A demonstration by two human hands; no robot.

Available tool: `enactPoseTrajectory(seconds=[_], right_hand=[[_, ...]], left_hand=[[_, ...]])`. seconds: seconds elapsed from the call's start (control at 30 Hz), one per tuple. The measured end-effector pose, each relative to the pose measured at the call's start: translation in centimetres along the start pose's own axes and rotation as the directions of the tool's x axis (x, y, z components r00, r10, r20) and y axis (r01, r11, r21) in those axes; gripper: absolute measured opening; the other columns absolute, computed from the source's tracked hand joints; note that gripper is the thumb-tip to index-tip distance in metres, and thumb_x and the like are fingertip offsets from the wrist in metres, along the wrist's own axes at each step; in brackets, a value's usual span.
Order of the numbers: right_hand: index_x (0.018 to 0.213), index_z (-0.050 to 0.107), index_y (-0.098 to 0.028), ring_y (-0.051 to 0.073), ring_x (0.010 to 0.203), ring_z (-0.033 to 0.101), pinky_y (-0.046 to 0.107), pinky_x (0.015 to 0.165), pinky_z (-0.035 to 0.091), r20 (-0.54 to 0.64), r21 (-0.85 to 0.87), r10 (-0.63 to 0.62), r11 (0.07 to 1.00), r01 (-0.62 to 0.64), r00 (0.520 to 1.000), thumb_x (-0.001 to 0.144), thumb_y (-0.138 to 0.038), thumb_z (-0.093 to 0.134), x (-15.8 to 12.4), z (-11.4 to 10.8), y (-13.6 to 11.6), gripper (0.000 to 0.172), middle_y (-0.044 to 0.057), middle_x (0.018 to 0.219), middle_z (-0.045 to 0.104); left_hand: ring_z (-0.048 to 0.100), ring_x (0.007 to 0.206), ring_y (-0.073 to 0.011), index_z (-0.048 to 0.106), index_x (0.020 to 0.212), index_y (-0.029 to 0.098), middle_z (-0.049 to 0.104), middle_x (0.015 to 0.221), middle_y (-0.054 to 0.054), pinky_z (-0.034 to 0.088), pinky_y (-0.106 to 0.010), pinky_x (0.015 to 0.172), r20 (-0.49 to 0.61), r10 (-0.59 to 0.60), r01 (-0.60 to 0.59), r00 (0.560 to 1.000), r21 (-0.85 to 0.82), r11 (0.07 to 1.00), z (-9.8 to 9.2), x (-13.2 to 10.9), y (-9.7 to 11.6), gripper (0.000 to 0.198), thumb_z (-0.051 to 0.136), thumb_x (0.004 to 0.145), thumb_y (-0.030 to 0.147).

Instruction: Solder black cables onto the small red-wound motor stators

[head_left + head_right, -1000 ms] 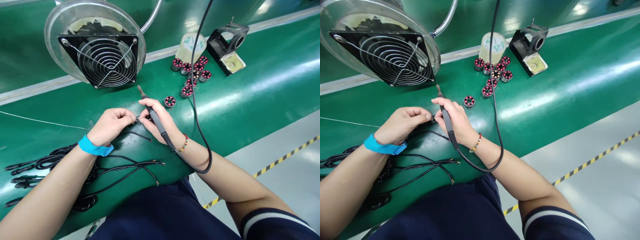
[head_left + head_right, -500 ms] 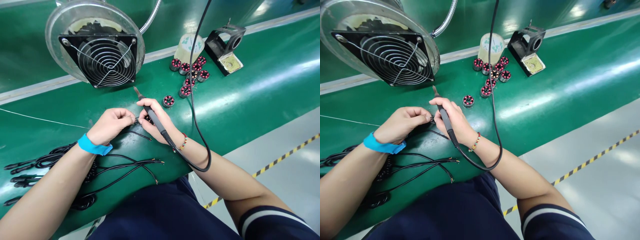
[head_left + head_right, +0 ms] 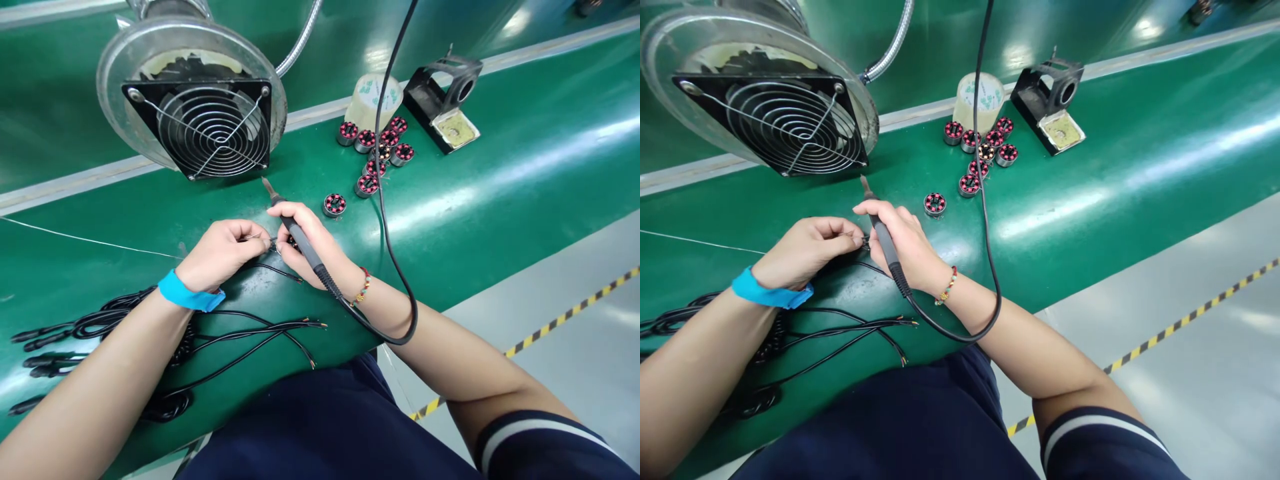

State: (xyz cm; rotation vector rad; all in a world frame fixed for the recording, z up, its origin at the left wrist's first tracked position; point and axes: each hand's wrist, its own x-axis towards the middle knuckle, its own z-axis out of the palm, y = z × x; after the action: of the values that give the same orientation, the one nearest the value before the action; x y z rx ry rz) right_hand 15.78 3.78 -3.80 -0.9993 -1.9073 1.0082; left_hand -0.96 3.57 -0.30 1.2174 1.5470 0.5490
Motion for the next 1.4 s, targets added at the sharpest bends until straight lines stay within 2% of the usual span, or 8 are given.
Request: enactPoseTrajectory(seconds=[0.2, 0.43, 0.63, 0.83, 0.93, 1.1, 1.17, 1.4], right_hand=[[0.122, 0.045, -0.022, 0.016, 0.082, 0.060, 0.038, 0.092, 0.046, 0.010, -0.002, 0.048, 0.999, -0.048, 0.999, 0.080, -0.011, 0.050, -0.1, -0.4, 0.2, 0.044, -0.002, 0.086, 0.064], [0.121, 0.046, -0.021, 0.015, 0.080, 0.061, 0.035, 0.086, 0.048, -0.063, 0.009, 0.083, 0.997, -0.082, 0.995, 0.081, -0.011, 0.049, -0.3, -1.9, -0.3, 0.041, 0.001, 0.088, 0.064], [0.118, 0.049, -0.023, 0.019, 0.091, 0.061, 0.040, 0.096, 0.042, -0.056, -0.122, 0.010, 0.992, -0.017, 0.998, 0.080, -0.012, 0.051, -0.4, -1.0, -0.1, 0.040, -0.001, 0.084, 0.066], [0.117, 0.049, -0.022, 0.018, 0.085, 0.061, 0.039, 0.092, 0.044, -0.070, -0.117, 0.028, 0.992, -0.036, 0.997, 0.082, -0.012, 0.049, -0.3, -1.1, -0.2, 0.036, 0.000, 0.084, 0.065], [0.116, 0.049, -0.022, 0.019, 0.089, 0.060, 0.040, 0.093, 0.043, -0.079, -0.148, -0.004, 0.989, -0.008, 0.997, 0.082, -0.012, 0.048, -0.4, -1.4, -0.4, 0.036, 0.000, 0.083, 0.065], [0.115, 0.049, -0.022, 0.021, 0.089, 0.059, 0.041, 0.091, 0.043, -0.075, -0.222, -0.073, 0.973, 0.055, 0.995, 0.081, -0.012, 0.049, -0.5, -1.4, -0.4, 0.035, 0.000, 0.081, 0.065], [0.114, 0.049, -0.022, 0.021, 0.088, 0.059, 0.040, 0.090, 0.043, -0.071, -0.227, -0.084, 0.972, 0.066, 0.994, 0.081, -0.012, 0.049, -0.6, -1.4, -0.4, 0.035, 0.000, 0.081, 0.065], [0.115, 0.049, -0.021, 0.021, 0.086, 0.057, 0.039, 0.087, 0.043, -0.055, -0.229, -0.113, 0.968, 0.098, 0.992, 0.082, -0.012, 0.049, -0.6, -1.5, -0.7, 0.034, 0.002, 0.083, 0.066]], left_hand=[[0.052, 0.064, -0.0135, 0.069, 0.065, 0.019, 0.065, 0.065, 0.000, 0.040, -0.024, 0.060, -0.012, 0.007, -0.006, 1.000, 0.042, 0.999, 0.0, 0.0, 0.0, 0.015, 0.066, 0.066, 0.034], [0.054, 0.063, -0.0145, 0.071, 0.067, 0.019, 0.066, 0.065, -0.001, 0.040, -0.025, 0.058, -0.049, -0.003, 0.008, 0.999, 0.093, 0.996, 0.2, -0.1, 0.2, 0.021, 0.067, 0.066, 0.039], [0.056, 0.064, -0.0149, 0.071, 0.065, 0.020, 0.069, 0.067, -0.001, 0.043, -0.025, 0.060, -0.062, 0.000, 0.005, 0.998, 0.073, 0.997, 0.2, -0.1, 0.1, 0.018, 0.067, 0.066, 0.038], [0.059, 0.067, -0.0168, 0.072, 0.066, 0.020, 0.071, 0.069, -0.002, 0.046, -0.027, 0.064, -0.051, -0.007, 0.010, 0.999, 0.068, 0.998, 0.4, 0.1, 0.1, 0.017, 0.069, 0.065, 0.037], [0.058, 0.068, -0.0164, 0.072, 0.068, 0.019, 0.071, 0.070, -0.002, 0.044, -0.027, 0.064, -0.042, 0.011, -0.007, 0.999, 0.097, 0.995, 0.3, 0.1, 0.2, 0.019, 0.067, 0.067, 0.037], [0.054, 0.066, -0.0152, 0.067, 0.067, 0.018, 0.065, 0.067, -0.001, 0.041, -0.025, 0.063, 0.041, 0.064, -0.070, 0.997, 0.160, 0.985, -0.4, -0.2, 0.5, 0.025, 0.061, 0.070, 0.042], [0.052, 0.064, -0.0146, 0.066, 0.065, 0.018, 0.064, 0.065, -0.001, 0.040, -0.025, 0.061, 0.061, 0.047, -0.056, 0.997, 0.165, 0.985, -0.6, -0.2, 0.5, 0.023, 0.061, 0.069, 0.040], [0.049, 0.060, -0.0127, 0.070, 0.065, 0.018, 0.063, 0.062, 0.001, 0.038, -0.025, 0.058, 0.022, -0.013, 0.011, 1.000, 0.106, 0.994, -0.3, -0.1, 0.3, 0.021, 0.067, 0.065, 0.039]])
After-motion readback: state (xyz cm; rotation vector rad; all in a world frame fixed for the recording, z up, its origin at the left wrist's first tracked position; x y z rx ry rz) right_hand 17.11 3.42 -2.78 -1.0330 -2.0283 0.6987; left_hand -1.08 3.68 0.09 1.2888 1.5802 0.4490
